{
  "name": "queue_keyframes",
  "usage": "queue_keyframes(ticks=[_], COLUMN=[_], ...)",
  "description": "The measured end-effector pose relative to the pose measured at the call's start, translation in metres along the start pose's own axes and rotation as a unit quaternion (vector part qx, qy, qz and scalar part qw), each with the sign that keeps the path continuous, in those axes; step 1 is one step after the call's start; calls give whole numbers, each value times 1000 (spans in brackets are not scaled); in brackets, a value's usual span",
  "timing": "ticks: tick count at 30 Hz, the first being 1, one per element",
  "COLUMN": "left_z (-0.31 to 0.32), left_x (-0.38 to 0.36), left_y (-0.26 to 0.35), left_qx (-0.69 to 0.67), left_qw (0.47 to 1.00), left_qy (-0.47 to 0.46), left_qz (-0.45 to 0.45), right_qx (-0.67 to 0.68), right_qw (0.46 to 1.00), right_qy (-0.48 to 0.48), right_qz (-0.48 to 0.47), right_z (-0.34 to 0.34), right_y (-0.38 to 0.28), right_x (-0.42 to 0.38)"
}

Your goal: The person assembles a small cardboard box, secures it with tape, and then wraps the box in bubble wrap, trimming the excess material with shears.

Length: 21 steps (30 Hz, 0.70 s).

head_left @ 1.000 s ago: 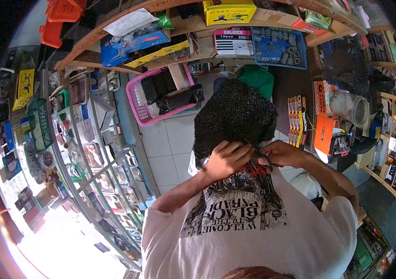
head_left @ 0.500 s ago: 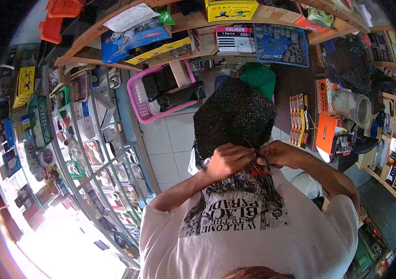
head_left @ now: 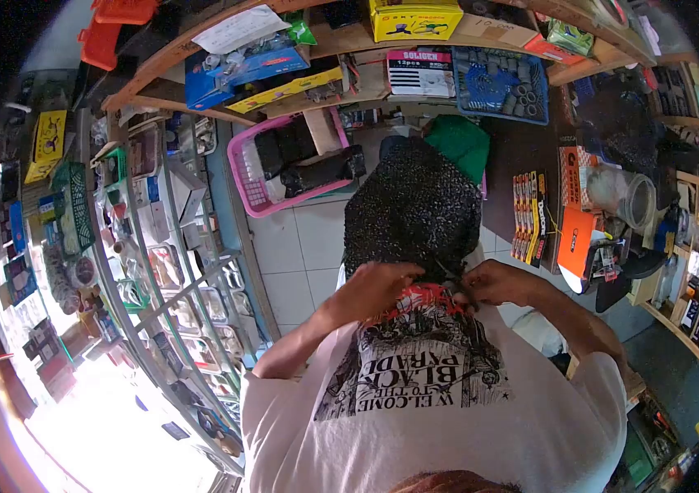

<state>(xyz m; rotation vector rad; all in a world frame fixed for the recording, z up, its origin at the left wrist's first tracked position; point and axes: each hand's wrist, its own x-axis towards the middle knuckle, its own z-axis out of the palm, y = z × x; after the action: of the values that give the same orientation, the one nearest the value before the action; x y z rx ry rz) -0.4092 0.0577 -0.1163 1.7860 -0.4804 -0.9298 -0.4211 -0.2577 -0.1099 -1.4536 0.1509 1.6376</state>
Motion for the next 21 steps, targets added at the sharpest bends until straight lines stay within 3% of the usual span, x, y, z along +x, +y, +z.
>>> queue_keyframes(ticks=[1, 4, 6, 9, 13, 14, 16, 19, 21], left_z=[0, -14, -6, 4, 16, 18, 13, 0, -14], left_x=[6, 37, 35, 35, 38, 39, 43, 43, 46], left_y=[-20, -45, -41, -34, -52, -58, -53, -43, -34], left_qx=[8, -53, -13, 49, 167, 163, 157, 150, 99], left_qw=[999, 998, 999, 997, 978, 980, 983, 979, 992], left_qy=[-16, -27, 0, 45, 103, 97, 87, 112, 58], left_qz=[27, -17, -43, -31, 75, 66, 44, 86, -54], right_qx=[-7, -38, -84, -86, -246, -333, -394, -457, -487], right_qw=[1000, 998, 995, 984, 877, 860, 812, 752, 701], right_qy=[-15, -46, -55, 46, 322, 299, 302, 290, 280], right_qz=[0, -8, -30, -150, -259, -244, -306, -375, -439], right_z=[-2, -10, -19, -32, -36, -42, -54, -56, -61], right_y=[-2, -6, -7, 0, -25, -35, -17, -27, -27], right_x=[0, -6, -14, -32, -35, -34, 2, 26, 48])
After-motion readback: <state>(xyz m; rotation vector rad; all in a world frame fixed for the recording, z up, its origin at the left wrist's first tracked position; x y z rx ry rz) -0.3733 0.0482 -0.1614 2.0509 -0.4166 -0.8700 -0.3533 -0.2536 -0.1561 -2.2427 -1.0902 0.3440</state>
